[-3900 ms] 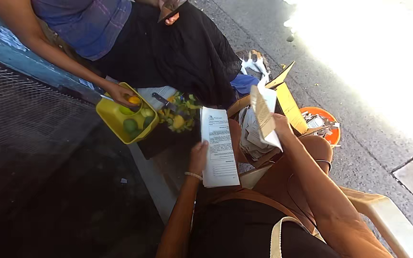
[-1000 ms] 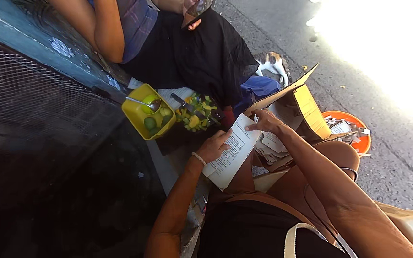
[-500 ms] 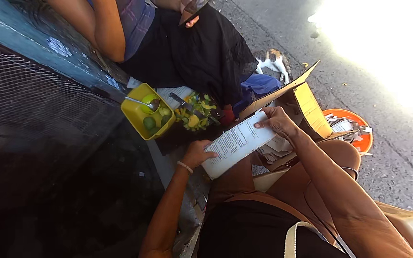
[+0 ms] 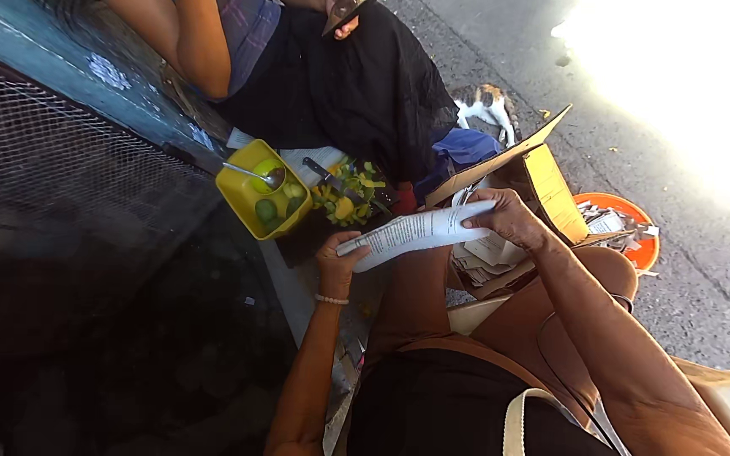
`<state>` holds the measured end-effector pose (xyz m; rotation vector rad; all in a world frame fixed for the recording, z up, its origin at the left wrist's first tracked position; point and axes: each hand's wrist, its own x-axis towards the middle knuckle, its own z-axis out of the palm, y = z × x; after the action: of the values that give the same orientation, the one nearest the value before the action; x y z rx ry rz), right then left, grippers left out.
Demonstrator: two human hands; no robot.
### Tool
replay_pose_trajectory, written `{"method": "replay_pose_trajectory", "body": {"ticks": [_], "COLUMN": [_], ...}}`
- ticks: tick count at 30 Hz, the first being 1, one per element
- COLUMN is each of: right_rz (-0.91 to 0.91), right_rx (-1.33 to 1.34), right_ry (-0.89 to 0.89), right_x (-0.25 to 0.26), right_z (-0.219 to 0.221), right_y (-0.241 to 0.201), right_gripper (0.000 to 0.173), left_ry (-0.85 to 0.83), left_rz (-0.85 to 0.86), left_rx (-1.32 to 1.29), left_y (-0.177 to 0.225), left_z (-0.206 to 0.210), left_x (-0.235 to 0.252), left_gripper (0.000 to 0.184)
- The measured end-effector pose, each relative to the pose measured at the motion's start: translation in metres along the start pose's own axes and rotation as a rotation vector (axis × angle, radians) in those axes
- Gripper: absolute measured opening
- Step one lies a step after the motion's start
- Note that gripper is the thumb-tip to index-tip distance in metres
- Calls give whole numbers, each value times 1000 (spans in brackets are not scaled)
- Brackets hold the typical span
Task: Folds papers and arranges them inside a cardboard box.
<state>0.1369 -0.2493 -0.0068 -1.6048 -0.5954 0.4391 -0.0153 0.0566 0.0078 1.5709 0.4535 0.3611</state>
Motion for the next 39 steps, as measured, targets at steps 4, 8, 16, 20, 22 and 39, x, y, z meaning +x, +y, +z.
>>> {"method": "replay_pose_trajectory", "body": {"ticks": [4, 8, 16, 20, 22, 39], "right_rz": [120, 345, 277, 203, 209, -162], "right_rx": [104, 320, 265, 291, 309, 94], "right_ry": [0, 85, 162, 120, 131, 52], "right_x": [1, -13, -35, -39, -39, -19], "right_z": [1, 14, 33, 26, 23, 13], "right_y": [-3, 8, 30, 37, 40, 51], "right_gripper": [23, 24, 26, 29, 27, 22], "left_ry": [-59, -61, 58, -97, -183, -847], "left_rz": [29, -157, -577, -584, -558, 244], "left_rx": [140, 105, -205, -143, -79, 844], "left_y": [14, 5, -22, -16, -12, 2], "left_z": [-7, -9, -1, -16, -19, 27], "left_x": [17, 23, 6, 5, 6, 12], "left_gripper": [47, 54, 29, 20, 18, 28]}}
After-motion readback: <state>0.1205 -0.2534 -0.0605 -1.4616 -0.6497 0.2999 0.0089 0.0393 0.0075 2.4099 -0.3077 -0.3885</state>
